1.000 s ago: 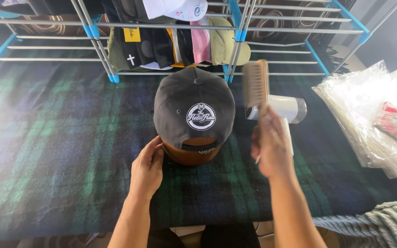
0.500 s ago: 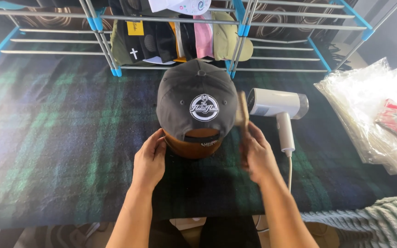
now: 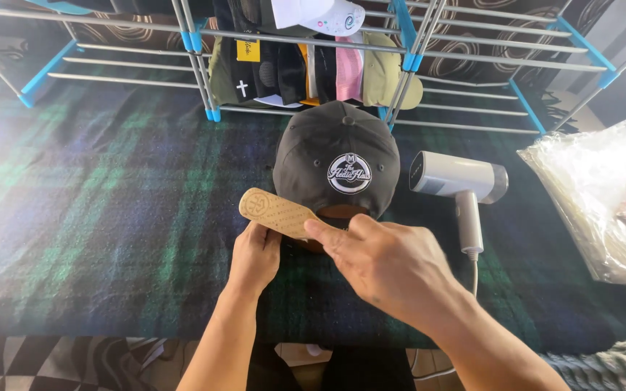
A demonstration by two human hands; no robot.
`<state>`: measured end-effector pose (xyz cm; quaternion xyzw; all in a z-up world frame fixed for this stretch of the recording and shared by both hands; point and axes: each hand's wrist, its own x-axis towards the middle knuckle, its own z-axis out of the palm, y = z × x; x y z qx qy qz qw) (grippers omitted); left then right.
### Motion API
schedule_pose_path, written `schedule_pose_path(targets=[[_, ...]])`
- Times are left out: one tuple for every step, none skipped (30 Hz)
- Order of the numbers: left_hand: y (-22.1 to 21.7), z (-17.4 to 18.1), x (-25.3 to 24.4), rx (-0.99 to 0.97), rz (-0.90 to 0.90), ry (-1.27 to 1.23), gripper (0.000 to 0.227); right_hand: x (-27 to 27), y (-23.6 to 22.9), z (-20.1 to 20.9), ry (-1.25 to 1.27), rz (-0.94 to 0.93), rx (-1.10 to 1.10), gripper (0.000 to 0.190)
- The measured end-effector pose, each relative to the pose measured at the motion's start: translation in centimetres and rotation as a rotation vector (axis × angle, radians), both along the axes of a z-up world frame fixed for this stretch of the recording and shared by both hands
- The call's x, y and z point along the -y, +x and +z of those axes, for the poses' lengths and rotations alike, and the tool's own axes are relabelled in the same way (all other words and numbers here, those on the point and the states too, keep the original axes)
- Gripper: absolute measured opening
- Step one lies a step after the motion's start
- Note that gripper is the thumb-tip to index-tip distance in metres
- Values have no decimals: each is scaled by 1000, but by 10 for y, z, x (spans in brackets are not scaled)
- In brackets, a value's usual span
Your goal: A person places a baseball cap on a wooden form and uses a small brush to clean or groom the fabric surface.
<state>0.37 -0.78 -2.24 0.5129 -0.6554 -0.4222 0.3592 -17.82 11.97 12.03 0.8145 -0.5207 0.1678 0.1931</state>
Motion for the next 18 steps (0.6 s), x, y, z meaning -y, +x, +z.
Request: schedule_pose_path(targets=[[0, 2, -1, 1, -3, 0, 23, -4, -7, 13, 0, -3, 1, 42], [1, 5, -2, -2, -14, -36, 32, -7, -13, 27, 203, -298, -6, 46], [3, 7, -3, -4, -24, -73, 45, -9, -19, 40, 398, -598, -11, 50], [3, 9, -3, -4, -12, -67, 45, -1, -33, 44, 404, -586, -16, 50], [3, 10, -4, -26, -2, -64, 44, 8, -47, 47, 236, -473, 27, 46], [1, 12, -4, -46, -1, -63, 43, 15, -63, 51, 66, -371, 74, 43], [3, 18, -9, -44, 1, -59, 43, 22, -44, 54, 71, -369, 75, 43], [3, 25, -10, -99, 37, 49, 44, 30, -25, 60, 104, -392, 67, 42], [4, 33, -12, -155, 72, 157, 45, 39, -6, 65, 137, -416, 59, 42], [4, 23, -6, -157, 80, 160, 45, 37, 3, 51, 139, -408, 56, 42], [5, 12, -1, -253, 159, 146, 42, 35, 11, 37, -28, -350, -126, 47], [7, 0, 4, -345, 236, 137, 40, 32, 20, 22, -192, -289, -301, 56], [9, 0, 2, -343, 243, 144, 40, 26, 25, 5, -184, -283, -300, 56], [11, 3, 3, -481, 308, 188, 40, 19, 30, -9, -213, -200, -395, 51], [13, 6, 3, -619, 373, 232, 41, 13, 35, -23, -241, -116, -488, 48], [15, 3, 3, -621, 370, 232, 41, 6, 28, -36, -243, -119, -490, 48], [17, 0, 4, -675, 420, 187, 37, 0, 21, -49, -108, -26, -390, 46], [19, -2, 6, -734, 473, 141, 34, -5, 13, -60, 24, 70, -295, 44]])
